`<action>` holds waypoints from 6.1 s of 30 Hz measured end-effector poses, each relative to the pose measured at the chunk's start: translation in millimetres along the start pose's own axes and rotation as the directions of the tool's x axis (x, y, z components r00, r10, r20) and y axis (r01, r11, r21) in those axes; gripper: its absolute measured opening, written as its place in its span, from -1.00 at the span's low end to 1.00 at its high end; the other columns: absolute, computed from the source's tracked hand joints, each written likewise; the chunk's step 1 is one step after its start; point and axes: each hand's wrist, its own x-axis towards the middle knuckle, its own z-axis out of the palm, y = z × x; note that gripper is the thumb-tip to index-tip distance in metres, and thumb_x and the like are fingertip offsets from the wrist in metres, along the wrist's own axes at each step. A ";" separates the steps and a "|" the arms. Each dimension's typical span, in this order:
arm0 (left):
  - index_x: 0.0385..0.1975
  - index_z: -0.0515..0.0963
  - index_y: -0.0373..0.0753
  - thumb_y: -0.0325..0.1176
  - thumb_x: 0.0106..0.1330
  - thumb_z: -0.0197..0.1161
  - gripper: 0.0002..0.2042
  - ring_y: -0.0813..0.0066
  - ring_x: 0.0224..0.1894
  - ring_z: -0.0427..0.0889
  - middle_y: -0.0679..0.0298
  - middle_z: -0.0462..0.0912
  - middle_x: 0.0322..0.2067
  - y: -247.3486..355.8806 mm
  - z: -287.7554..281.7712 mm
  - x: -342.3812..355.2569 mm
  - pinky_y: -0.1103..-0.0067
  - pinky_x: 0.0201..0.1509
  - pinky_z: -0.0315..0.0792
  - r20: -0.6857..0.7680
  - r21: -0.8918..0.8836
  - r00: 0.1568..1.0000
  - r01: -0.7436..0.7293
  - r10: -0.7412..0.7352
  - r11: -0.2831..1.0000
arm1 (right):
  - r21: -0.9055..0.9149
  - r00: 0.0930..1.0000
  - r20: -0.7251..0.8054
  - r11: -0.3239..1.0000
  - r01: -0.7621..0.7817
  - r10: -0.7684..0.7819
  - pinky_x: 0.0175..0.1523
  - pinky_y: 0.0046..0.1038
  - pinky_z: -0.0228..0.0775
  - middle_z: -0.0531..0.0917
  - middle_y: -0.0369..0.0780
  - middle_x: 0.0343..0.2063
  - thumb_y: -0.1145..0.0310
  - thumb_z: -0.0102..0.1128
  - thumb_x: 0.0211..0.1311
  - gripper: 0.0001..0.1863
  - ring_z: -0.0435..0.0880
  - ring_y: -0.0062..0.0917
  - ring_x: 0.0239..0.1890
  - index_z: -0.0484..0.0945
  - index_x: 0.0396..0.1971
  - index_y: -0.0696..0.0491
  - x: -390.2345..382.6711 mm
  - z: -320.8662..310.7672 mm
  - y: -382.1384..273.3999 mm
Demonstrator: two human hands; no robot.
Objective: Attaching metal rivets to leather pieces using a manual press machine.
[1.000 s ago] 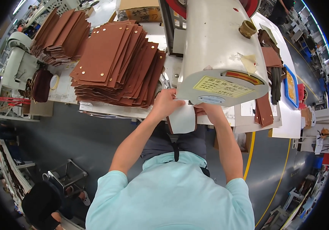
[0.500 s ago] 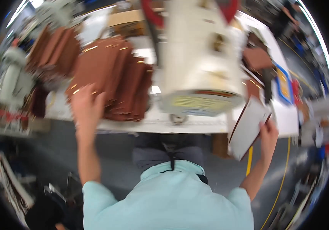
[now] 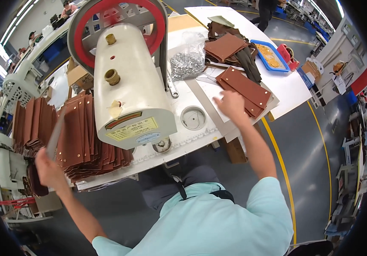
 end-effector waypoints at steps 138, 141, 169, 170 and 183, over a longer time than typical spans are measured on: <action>-0.24 0.68 -0.30 -0.46 0.09 0.33 -0.79 0.46 -0.43 0.69 0.15 0.72 -0.45 207.2 55.1 -159.6 0.53 -0.29 0.53 0.871 -0.485 0.421 0.819 0.253 0.307 | 0.742 0.791 0.463 0.663 -0.100 -0.400 -0.14 -0.41 0.52 0.69 -0.14 -0.28 0.59 0.37 -0.10 -0.57 0.66 -0.40 -0.24 0.62 -0.10 0.14 -66.5 55.3 -152.3; -0.17 0.59 -0.39 -0.63 0.11 0.29 -0.75 0.57 -0.29 0.60 0.26 0.66 -0.29 207.9 50.4 -149.1 0.61 -0.21 0.50 0.882 -0.449 0.355 0.833 0.310 0.323 | 0.677 0.648 0.725 0.418 -0.606 -0.234 -0.23 -0.44 0.54 0.66 -0.15 -0.32 0.59 0.37 -0.07 -0.62 0.66 -0.45 -0.31 0.60 -0.14 0.20 -63.2 54.1 -144.5; -0.16 0.62 -0.38 -0.46 0.12 0.39 -0.72 0.48 -0.28 0.69 0.14 0.72 -0.30 200.8 31.4 -151.5 0.55 -0.22 0.55 0.948 -0.296 0.254 0.925 0.194 0.239 | 0.813 0.816 0.540 0.381 -0.441 -0.208 -0.39 -0.47 0.55 0.66 -0.15 -0.31 0.71 0.30 -0.01 -0.66 0.65 -0.48 -0.34 0.55 -0.15 0.26 -79.9 64.7 -162.8; -0.16 0.62 -0.38 -0.46 0.12 0.39 -0.72 0.48 -0.28 0.69 0.14 0.72 -0.30 202.8 34.0 -151.7 0.55 -0.22 0.55 0.948 -0.296 0.253 0.925 0.195 0.238 | 0.787 0.791 0.580 0.384 -0.483 -0.195 -0.39 -0.47 0.55 0.65 -0.14 -0.30 0.72 0.31 -0.02 -0.64 0.66 -0.47 -0.34 0.55 -0.14 0.26 -78.7 64.3 -164.1; -0.15 0.61 -0.41 -0.55 0.14 0.34 -0.74 0.50 -0.30 0.67 0.16 0.71 -0.27 205.6 42.1 -154.9 0.56 -0.21 0.55 0.925 -0.351 0.346 0.936 0.157 0.007 | 0.645 0.641 0.756 0.321 -0.694 -0.133 -0.25 -0.41 0.65 0.66 -0.10 -0.18 0.71 0.26 0.05 -0.59 0.70 -0.39 -0.20 0.53 -0.04 0.19 -70.2 38.4 -174.0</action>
